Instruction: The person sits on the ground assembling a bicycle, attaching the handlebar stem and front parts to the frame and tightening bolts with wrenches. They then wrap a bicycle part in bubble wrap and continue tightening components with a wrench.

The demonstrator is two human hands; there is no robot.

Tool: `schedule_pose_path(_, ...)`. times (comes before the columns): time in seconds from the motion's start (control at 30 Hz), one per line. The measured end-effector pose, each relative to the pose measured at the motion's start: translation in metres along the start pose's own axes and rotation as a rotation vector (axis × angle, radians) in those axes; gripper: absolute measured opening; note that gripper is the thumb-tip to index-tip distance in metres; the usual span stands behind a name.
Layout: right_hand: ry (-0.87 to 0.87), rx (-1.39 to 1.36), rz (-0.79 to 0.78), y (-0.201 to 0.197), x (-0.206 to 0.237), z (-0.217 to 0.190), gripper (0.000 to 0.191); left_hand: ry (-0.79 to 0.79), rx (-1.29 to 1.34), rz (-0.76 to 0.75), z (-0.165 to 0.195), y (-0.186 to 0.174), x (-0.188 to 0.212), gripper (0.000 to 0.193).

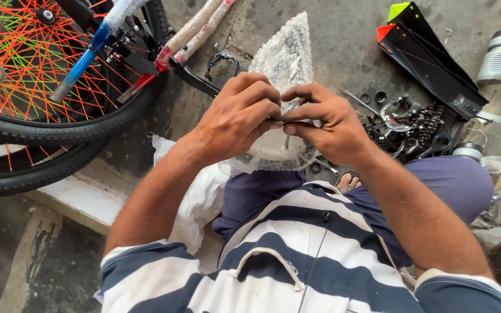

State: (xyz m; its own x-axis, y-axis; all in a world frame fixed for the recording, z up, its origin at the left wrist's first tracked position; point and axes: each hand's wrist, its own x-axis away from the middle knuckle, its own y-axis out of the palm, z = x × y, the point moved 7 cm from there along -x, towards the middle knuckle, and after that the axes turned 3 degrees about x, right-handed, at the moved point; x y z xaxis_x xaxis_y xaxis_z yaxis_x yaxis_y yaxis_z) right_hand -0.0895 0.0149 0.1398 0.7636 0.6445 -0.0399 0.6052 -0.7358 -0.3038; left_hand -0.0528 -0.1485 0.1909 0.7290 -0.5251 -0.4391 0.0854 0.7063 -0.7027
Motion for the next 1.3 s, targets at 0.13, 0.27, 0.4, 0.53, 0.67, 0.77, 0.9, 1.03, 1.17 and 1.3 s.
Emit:
schedule_pose_path(0.13, -0.097, 0.198, -0.005, -0.005, 0.0, -0.014, 0.024, -0.003, 0.091, -0.04, 0.001, -0.005, -0.007, 0.023)
schedule_pose_path(0.27, -0.088, 0.058, 0.051, -0.008, -0.002, -0.017, 0.017, -0.016, 0.258, -0.019, 0.003, -0.009, -0.011, 0.019)
schedule_pose_path(0.4, -0.137, -0.036, 0.013, -0.005, -0.004, -0.013, 0.016, -0.123, 0.411, -0.006, -0.007, -0.005, -0.007, 0.016)
schedule_pose_path(0.53, -0.164, -0.01, -0.035, -0.004, -0.001, -0.007, 0.019, -0.162, 0.377, -0.087, -0.013, 0.003, -0.003, 0.015)
schedule_pose_path(0.67, -0.262, 0.075, 0.018, -0.007, 0.005, -0.006, 0.032, -0.073, 0.156, -0.132, -0.001, 0.005, -0.016, 0.014)
schedule_pose_path(0.77, -0.279, 0.162, 0.17, -0.009, 0.01, 0.001, 0.033, 0.006, -0.154, -0.126, 0.016, 0.002, -0.02, 0.024)
schedule_pose_path(0.9, -0.313, 0.309, 0.432, -0.008, 0.025, 0.011, 0.04, 0.013, -0.488, 0.029, 0.027, -0.003, -0.005, 0.04)
schedule_pose_path(1.03, -0.384, 0.429, 0.482, 0.006, 0.04, 0.015, 0.037, -0.11, -0.465, 0.096, 0.019, 0.005, 0.026, 0.037)
schedule_pose_path(1.17, -0.36, 0.62, 0.385, 0.02, 0.047, 0.014, 0.038, -0.203, -0.34, 0.167, 0.015, 0.014, 0.05, 0.035)
schedule_pose_path(1.3, -0.255, 0.561, 0.311, 0.026, 0.049, 0.015, 0.055, -0.481, -0.037, 0.218, -0.004, 0.021, 0.062, 0.049)
